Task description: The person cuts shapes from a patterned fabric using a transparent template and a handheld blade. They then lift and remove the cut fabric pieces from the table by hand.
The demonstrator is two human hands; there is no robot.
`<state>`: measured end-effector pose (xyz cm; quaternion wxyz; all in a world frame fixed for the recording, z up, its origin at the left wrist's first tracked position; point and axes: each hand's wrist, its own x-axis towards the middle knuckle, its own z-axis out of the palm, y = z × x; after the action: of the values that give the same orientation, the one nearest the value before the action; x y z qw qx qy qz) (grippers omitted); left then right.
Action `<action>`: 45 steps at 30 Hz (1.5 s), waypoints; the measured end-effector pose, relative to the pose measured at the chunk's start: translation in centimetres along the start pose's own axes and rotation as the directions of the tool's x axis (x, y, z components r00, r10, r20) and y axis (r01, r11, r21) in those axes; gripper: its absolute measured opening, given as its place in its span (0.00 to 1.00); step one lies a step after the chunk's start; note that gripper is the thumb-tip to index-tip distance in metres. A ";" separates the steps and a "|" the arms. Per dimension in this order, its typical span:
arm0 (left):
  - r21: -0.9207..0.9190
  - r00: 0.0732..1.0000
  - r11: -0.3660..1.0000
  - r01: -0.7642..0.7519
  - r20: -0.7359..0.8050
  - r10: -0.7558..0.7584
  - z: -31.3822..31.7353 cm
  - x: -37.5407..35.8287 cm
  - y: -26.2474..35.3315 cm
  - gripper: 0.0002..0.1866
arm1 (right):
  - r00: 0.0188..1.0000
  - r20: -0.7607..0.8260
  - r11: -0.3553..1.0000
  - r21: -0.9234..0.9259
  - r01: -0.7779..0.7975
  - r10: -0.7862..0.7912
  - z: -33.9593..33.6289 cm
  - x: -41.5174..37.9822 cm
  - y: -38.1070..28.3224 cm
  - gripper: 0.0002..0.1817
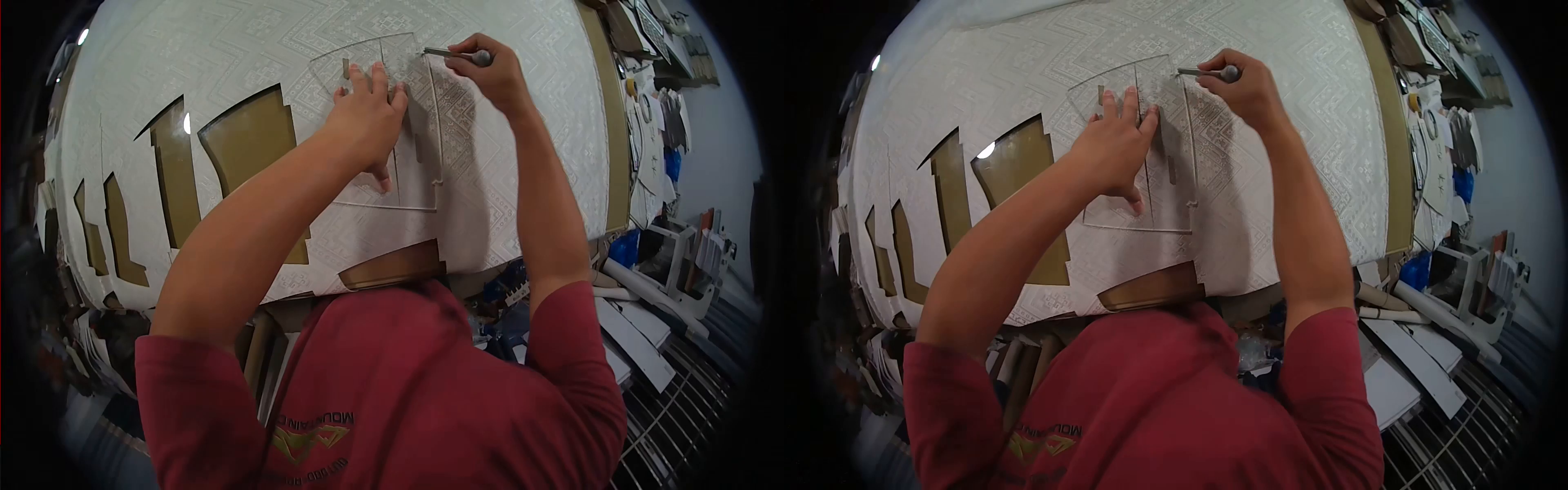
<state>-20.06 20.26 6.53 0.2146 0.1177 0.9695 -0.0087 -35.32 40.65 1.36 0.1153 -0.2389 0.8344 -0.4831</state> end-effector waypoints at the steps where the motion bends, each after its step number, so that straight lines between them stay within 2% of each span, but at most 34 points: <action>1: 0.003 1.000 1.000 -0.003 -0.011 0.003 0.1 0.1 0.0 0.79 | 0.992 0.123 1.000 -0.009 0.007 -0.006 -1.4 1.5 -0.3 0.11; 3: 0.009 1.000 1.000 0.019 0.013 -0.019 0.1 0.2 0.1 0.78 | 0.927 0.374 1.000 -0.014 0.015 -0.008 -3.5 4.6 -1.3 0.10; 4: 0.006 1.000 1.000 0.013 0.020 -0.013 0.0 0.3 0.2 0.77 | 0.922 0.387 1.000 0.011 0.016 -0.019 -3.5 5.9 -0.3 0.10; 6: 0.011 0.999 1.000 0.024 0.039 -0.024 -0.1 0.2 0.4 0.77 | 0.873 0.472 0.992 0.039 0.117 -0.121 -3.0 8.0 1.5 0.09; 7: 0.012 0.999 1.000 0.016 0.035 -0.017 -0.1 0.3 0.4 0.77 | 0.849 0.511 0.990 0.117 0.081 -0.131 -3.0 8.5 2.2 0.09; 11: 0.047 0.997 0.998 0.032 0.066 -0.035 -0.1 0.6 0.6 0.77 | 0.842 0.486 0.972 0.129 0.194 -0.233 -2.8 7.9 3.7 0.09; 13: 0.049 0.996 0.998 0.031 0.082 -0.035 -0.2 0.6 0.6 0.78 | 0.864 0.498 0.996 0.086 0.039 -0.077 -3.0 7.0 2.2 0.09; 17: 0.061 0.996 0.998 0.031 0.077 -0.036 -0.2 0.5 0.7 0.78 | 0.883 0.467 0.994 0.107 -0.009 -0.042 -3.5 5.3 0.4 0.09; 20: 0.060 0.997 0.998 0.019 0.068 -0.023 -0.2 0.4 0.6 0.78 | 0.918 0.396 0.997 0.078 -0.026 -0.007 -2.3 3.6 1.7 0.09; 22: 0.027 0.997 0.999 0.030 0.075 -0.032 -0.2 0.4 0.5 0.79 | 0.978 0.115 0.981 0.103 0.164 -0.175 -0.7 1.8 3.2 0.09; 23: 0.020 0.998 0.999 0.024 0.064 -0.026 -0.2 0.4 0.4 0.79 | 0.987 -0.020 0.976 0.150 0.158 -0.157 0.7 0.7 3.6 0.10; 24: 0.025 0.998 0.999 0.023 0.059 -0.025 -0.1 0.4 0.4 0.79 | 0.987 -0.020 0.978 0.135 0.159 -0.158 2.1 -0.1 3.7 0.10; 26: 0.021 0.999 1.000 0.009 0.043 -0.010 -0.1 0.3 0.3 0.79 | 0.902 -0.389 0.971 0.065 0.232 -0.189 4.7 -1.6 3.0 0.11; 27: 0.017 0.999 1.000 0.022 0.048 -0.022 -0.2 0.3 0.4 0.79 | 0.856 -0.490 0.978 0.030 0.208 -0.167 5.8 -2.2 1.8 0.10; 28: 0.012 0.998 0.999 0.035 0.052 -0.035 -0.2 0.3 0.4 0.79 | 0.854 -0.490 0.978 0.011 0.208 -0.176 6.5 -2.6 0.1 0.10; 30: -0.011 0.998 0.999 0.033 0.047 -0.032 -0.3 0.3 0.3 0.78 | 0.823 -0.566 0.998 -0.016 -0.062 0.042 7.3 -2.9 -2.8 0.09; 31: -0.025 0.998 0.999 0.039 0.058 -0.037 -0.2 0.3 0.3 0.77 | 0.822 -0.569 0.997 -0.033 -0.063 0.033 7.4 -2.6 -3.3 0.09; 33: -0.059 0.998 0.998 0.030 0.053 -0.027 -0.1 0.4 0.2 0.76 | 0.820 -0.569 0.980 -0.119 -0.160 0.065 7.7 -1.6 -3.8 0.08; 37: -0.110 0.999 0.993 0.042 -0.008 -0.043 1.1 0.8 0.0 0.74 | 0.851 -0.524 0.972 -0.198 -0.123 0.001 7.1 1.0 -4.7 0.09; 40: -0.136 0.999 0.989 0.048 -0.007 -0.049 1.1 0.8 0.0 0.73 | 0.890 -0.453 0.964 -0.215 -0.158 0.045 6.7 1.5 -4.7 0.10; 41: -0.139 0.999 0.989 0.049 -0.013 -0.051 0.9 0.8 -0.1 0.73 | 0.884 -0.467 0.974 -0.197 -0.113 0.008 7.0 1.3 -4.1 0.10; 43: -0.064 0.999 0.998 0.027 0.028 -0.025 0.0 0.3 0.0 0.79 | 0.878 -0.478 0.981 -0.181 -0.067 -0.028 6.9 1.0 -3.7 0.10; 45: -0.057 0.999 0.998 0.027 0.018 -0.026 0.1 0.2 0.0 0.79 | 0.883 -0.469 0.977 -0.199 -0.079 -0.024 6.8 1.0 -3.4 0.11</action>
<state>-20.20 20.27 6.40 0.2261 0.0984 0.9690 0.0151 -32.36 33.60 0.88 -0.1089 -0.1141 0.8876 -0.4327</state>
